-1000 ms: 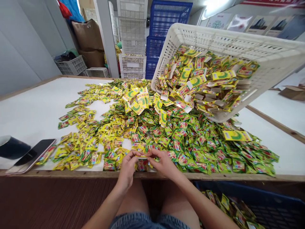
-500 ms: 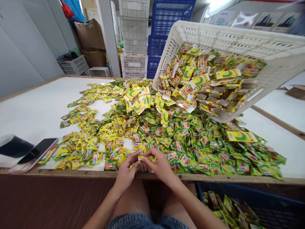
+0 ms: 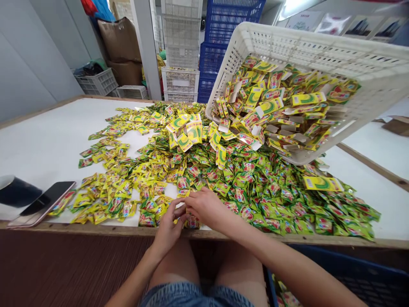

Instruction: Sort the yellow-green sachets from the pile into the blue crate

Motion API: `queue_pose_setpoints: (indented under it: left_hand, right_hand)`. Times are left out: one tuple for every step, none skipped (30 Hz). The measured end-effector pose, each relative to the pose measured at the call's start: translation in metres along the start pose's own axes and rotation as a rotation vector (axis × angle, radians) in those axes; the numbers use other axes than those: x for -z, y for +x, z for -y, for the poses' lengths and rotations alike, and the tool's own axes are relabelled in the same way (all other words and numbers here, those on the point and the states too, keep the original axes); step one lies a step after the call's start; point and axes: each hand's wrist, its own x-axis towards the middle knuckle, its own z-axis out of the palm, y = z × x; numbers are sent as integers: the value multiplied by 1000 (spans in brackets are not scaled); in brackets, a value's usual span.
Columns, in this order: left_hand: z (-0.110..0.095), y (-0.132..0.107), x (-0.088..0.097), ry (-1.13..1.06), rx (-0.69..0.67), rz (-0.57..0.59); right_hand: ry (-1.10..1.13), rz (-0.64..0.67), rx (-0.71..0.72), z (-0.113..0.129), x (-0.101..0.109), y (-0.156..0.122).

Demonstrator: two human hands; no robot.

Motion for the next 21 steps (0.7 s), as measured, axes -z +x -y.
queue_pose_setpoints:
  left_hand:
    - [0, 0, 0, -8, 3, -1]
    - [0, 1, 0, -15, 4, -4]
    - [0, 1, 1, -21, 3, -4]
    - [0, 1, 1, -28, 1, -4]
    - [0, 2, 2, -36, -3, -4]
    - [0, 2, 2, -42, -7, -4]
    - [0, 2, 3, -47, -10, -5]
    - [0, 2, 4, -48, -11, -5]
    - [0, 3, 4, -48, -11, -6]
    - [0, 3, 5, -45, -10, -7]
    - [0, 3, 5, -44, -10, -5]
    - [-1, 3, 5, -44, -10, -2]
    - [-1, 3, 5, -48, -10, 4]
    - [-2, 3, 5, -55, -9, 12]
    - [-2, 3, 5, -63, -8, 18]
    - [-3, 3, 5, -72, -7, 22]
    - [-3, 3, 5, -80, -4, 23]
    - [-2, 3, 5, -85, -2, 20]
    - [-2, 3, 5, -87, -1, 14]
    - [-1, 3, 5, -88, -2, 6]
    - [-1, 2, 5, -87, -3, -2]
  right_hand:
    - [-11, 21, 17, 0, 1, 2]
    - [-18, 33, 30, -1, 1, 3]
    - [-22, 39, 43, 0, 1, 4]
    - [-27, 40, 55, 0, 1, 5]
    - [-32, 40, 68, 0, 1, 5]
    - [-36, 42, 81, 1, 0, 5]
    - [-41, 47, 94, 2, 0, 5]
    - [-46, 52, 103, 2, 0, 6]
    - [-51, 57, 107, 2, 1, 6]
    - [-53, 62, 107, 2, 1, 7]
    - [-53, 67, 108, 2, 1, 8]
    - [-52, 73, 107, 2, 2, 9]
    - [-48, 83, 111, 1, 2, 11]
    - [-40, 96, 124, 0, 2, 12]
    - [-31, 111, 141, -2, 3, 14]
    - [-21, 125, 161, -3, 3, 15]
    - [-11, 136, 182, -4, 4, 16]
    - [-3, 145, 202, -4, 4, 17]
    - [2, 151, 218, -5, 5, 18]
    - [0, 152, 228, -5, 6, 18]
    - [-9, 152, 232, -4, 6, 18]
